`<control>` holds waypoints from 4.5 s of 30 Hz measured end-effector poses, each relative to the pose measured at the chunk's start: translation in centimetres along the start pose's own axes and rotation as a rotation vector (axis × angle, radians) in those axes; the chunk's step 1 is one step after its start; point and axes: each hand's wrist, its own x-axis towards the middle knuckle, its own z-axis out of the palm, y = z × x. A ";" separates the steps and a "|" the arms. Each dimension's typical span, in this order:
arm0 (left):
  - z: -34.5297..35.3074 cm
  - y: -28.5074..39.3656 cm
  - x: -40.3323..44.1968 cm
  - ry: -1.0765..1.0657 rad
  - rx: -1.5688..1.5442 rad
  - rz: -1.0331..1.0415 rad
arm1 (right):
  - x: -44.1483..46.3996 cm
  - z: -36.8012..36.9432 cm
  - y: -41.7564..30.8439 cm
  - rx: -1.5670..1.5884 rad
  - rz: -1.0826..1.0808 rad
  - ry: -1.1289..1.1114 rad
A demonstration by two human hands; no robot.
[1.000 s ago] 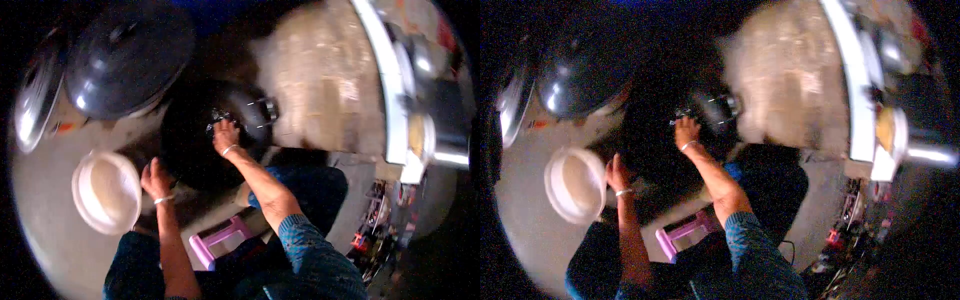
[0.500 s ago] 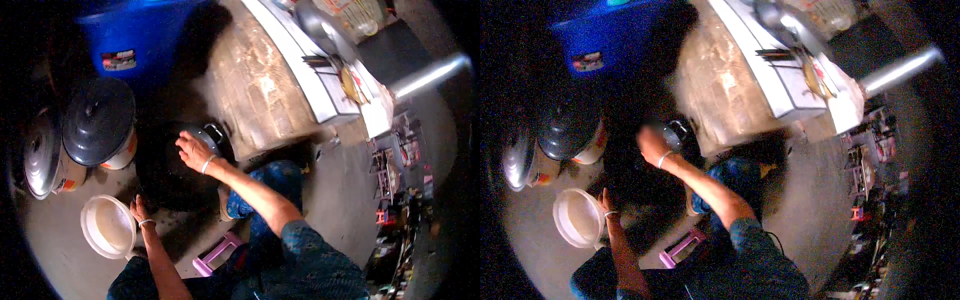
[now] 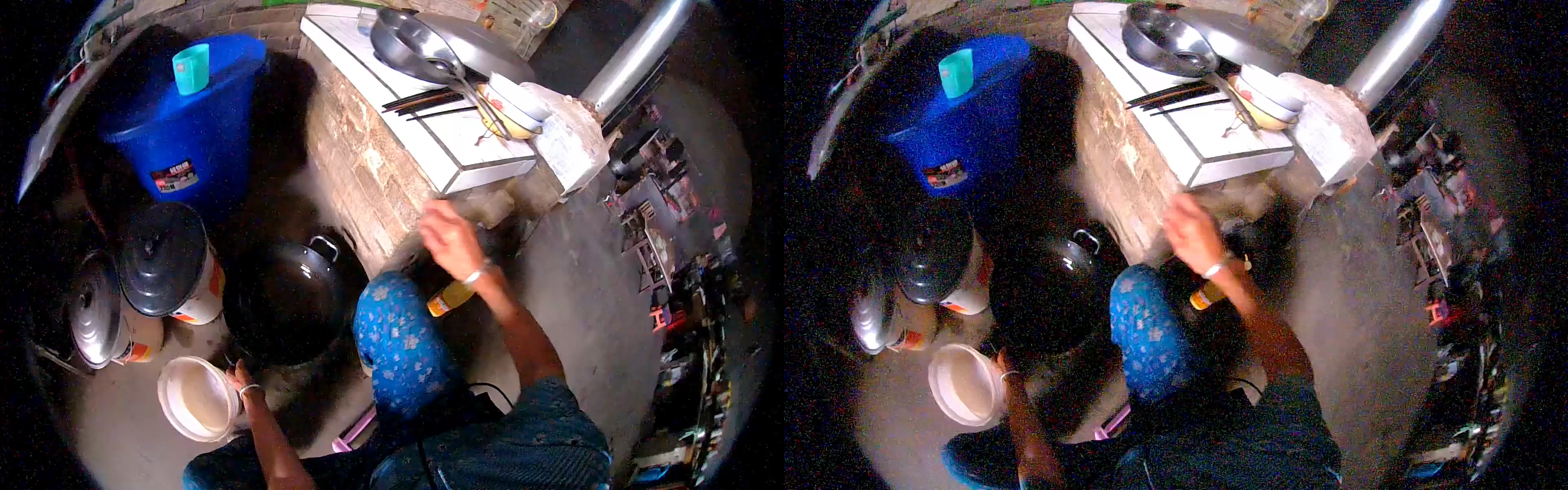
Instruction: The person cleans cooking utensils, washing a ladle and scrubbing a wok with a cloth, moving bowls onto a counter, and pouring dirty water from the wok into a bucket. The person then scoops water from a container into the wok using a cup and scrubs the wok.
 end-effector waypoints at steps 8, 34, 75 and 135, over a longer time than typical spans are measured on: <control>-3.9 -2.6 4.3 0.061 0.492 0.073 | -0.3 -10.1 17.1 -0.258 0.096 0.500; -9.7 0.2 -0.1 -0.034 1.813 0.786 | 8.6 -12.1 32.5 -0.028 0.297 0.081; -9.6 -2.3 1.3 -0.088 1.392 0.892 | 12.6 -11.1 31.0 0.024 0.527 0.201; 5.6 7.6 -3.1 0.144 -0.227 -0.039 | -3.0 49.6 -15.1 0.541 0.271 -0.514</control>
